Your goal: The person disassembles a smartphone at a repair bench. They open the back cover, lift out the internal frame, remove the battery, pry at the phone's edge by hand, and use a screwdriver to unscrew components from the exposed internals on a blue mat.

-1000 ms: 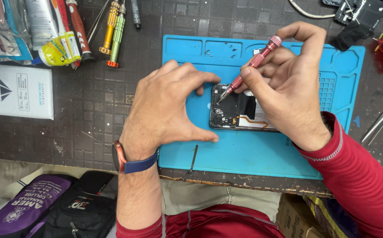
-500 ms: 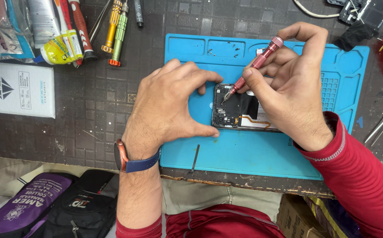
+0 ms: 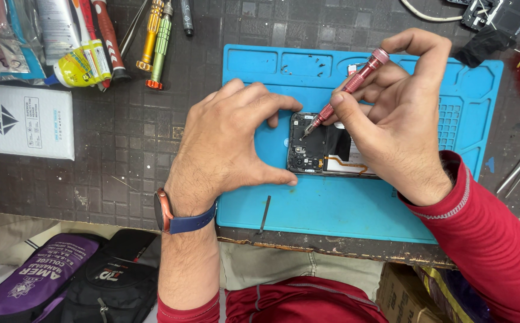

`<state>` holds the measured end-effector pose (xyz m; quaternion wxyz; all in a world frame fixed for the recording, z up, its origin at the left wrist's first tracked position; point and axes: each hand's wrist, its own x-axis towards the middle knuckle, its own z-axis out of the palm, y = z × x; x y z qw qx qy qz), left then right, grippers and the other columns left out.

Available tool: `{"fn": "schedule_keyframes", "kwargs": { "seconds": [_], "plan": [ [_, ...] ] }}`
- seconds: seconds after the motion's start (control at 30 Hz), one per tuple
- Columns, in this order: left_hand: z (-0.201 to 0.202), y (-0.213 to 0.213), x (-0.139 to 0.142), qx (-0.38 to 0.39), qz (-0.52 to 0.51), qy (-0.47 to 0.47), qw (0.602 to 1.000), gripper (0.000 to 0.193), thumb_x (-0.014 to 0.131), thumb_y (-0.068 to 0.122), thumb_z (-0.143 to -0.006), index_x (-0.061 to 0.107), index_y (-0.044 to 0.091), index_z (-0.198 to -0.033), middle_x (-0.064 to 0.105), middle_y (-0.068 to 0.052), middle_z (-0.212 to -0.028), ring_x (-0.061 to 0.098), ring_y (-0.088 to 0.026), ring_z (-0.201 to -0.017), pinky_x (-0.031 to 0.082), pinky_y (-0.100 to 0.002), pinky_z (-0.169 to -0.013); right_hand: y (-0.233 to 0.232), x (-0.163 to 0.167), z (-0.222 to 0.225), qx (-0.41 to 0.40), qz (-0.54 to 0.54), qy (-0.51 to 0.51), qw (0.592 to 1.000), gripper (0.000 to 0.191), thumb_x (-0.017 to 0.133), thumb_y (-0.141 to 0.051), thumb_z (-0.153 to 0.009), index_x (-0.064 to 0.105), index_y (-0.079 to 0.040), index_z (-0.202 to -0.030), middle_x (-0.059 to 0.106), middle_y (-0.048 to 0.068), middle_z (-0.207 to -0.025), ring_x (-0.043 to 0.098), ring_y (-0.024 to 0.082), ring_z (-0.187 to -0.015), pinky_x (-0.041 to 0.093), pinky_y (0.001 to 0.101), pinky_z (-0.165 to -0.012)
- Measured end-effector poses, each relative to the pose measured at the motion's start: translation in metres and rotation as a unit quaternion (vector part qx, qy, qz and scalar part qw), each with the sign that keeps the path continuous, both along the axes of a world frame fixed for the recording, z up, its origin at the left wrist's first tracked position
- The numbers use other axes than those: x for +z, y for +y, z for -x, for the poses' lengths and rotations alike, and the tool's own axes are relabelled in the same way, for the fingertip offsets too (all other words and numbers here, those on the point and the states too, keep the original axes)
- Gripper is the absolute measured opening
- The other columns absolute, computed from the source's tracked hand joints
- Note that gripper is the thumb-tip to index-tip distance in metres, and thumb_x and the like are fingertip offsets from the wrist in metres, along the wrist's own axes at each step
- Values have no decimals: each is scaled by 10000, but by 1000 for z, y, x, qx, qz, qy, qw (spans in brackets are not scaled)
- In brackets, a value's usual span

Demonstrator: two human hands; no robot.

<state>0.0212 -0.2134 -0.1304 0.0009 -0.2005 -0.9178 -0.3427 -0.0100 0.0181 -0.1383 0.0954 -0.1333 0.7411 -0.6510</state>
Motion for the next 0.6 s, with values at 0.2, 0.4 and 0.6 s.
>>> {"fn": "schedule_keyframes", "kwargs": {
  "seconds": [0.2, 0.4, 0.6],
  "plan": [
    [0, 0, -1, 1, 1, 1, 1000, 812, 985, 427, -423, 707, 217, -1157, 645, 42, -887, 607, -218, -864, 528, -395, -756, 0, 0, 0, 0, -7, 7, 1000, 527, 607, 138, -1036, 187, -42, -1297, 595, 140, -1065, 716, 184, -977, 692, 335, -856],
    [-1, 0, 0, 4, 3, -3, 1000, 807, 982, 428, -420, 708, 221, -1150, 641, 41, -883, 609, -219, -869, 525, -397, -752, 2, -3, -4, 15, -10, 49, 999, 533, 613, 166, -1065, 179, -33, -1302, 564, 154, -1117, 692, 178, -1005, 693, 334, -874],
    [0, 0, -1, 3, 9, -2, 1000, 806, 980, 430, -423, 707, 227, -1153, 641, 44, -886, 611, -221, -878, 528, -398, -760, 2, -5, -3, 5, 0, 35, 999, 539, 619, 158, -1063, 187, -41, -1316, 571, 147, -1088, 690, 170, -981, 688, 321, -842]
  ]
}}
